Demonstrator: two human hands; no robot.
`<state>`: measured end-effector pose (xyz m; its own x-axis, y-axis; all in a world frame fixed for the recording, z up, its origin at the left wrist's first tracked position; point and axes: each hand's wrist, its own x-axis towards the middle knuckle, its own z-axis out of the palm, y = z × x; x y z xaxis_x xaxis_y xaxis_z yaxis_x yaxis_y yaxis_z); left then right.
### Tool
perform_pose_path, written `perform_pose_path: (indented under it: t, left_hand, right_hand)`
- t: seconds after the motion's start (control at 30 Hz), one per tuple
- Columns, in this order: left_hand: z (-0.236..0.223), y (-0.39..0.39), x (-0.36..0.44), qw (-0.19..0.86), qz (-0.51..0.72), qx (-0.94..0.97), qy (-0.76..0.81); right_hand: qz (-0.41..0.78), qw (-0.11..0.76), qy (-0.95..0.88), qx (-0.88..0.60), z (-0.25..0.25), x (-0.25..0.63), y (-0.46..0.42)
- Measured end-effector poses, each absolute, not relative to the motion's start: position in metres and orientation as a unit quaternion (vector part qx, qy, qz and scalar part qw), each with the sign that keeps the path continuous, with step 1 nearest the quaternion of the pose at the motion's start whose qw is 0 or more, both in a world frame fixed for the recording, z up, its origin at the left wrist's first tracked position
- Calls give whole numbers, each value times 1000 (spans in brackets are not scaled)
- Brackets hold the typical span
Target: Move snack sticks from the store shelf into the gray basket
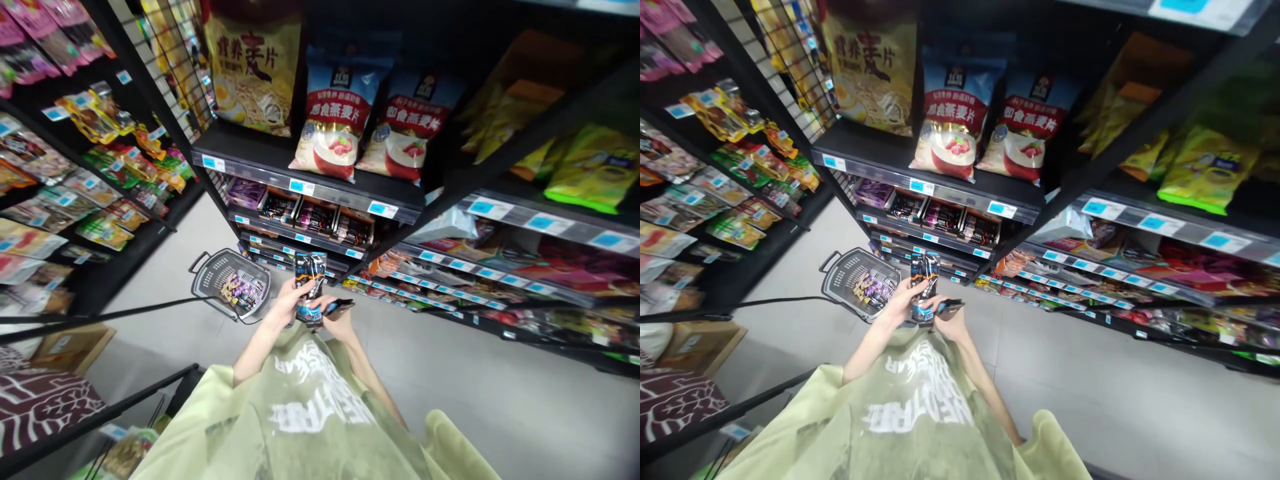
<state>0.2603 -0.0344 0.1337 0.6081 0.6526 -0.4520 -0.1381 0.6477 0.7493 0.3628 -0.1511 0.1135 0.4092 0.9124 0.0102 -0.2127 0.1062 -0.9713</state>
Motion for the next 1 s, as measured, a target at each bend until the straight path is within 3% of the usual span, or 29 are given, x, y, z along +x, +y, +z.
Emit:
perform_pose_path:
  t: [0.17,0.3,0.73,1.0]
  left_hand:
    - [129,10,264,799,304,314,413]
    - [127,42,267,778,327,305,442]
    - [103,126,233,851,153,306,398]
    - [90,136,229,831,160,392,360]
  right_hand:
    - [414,711,-173,-542,105,360,-113]
    - [425,665,-126,-601,101,348,-72]
    - [533,634,-47,-558,89,320,-6]
    - [564,607,-74,-554,99,322,11]
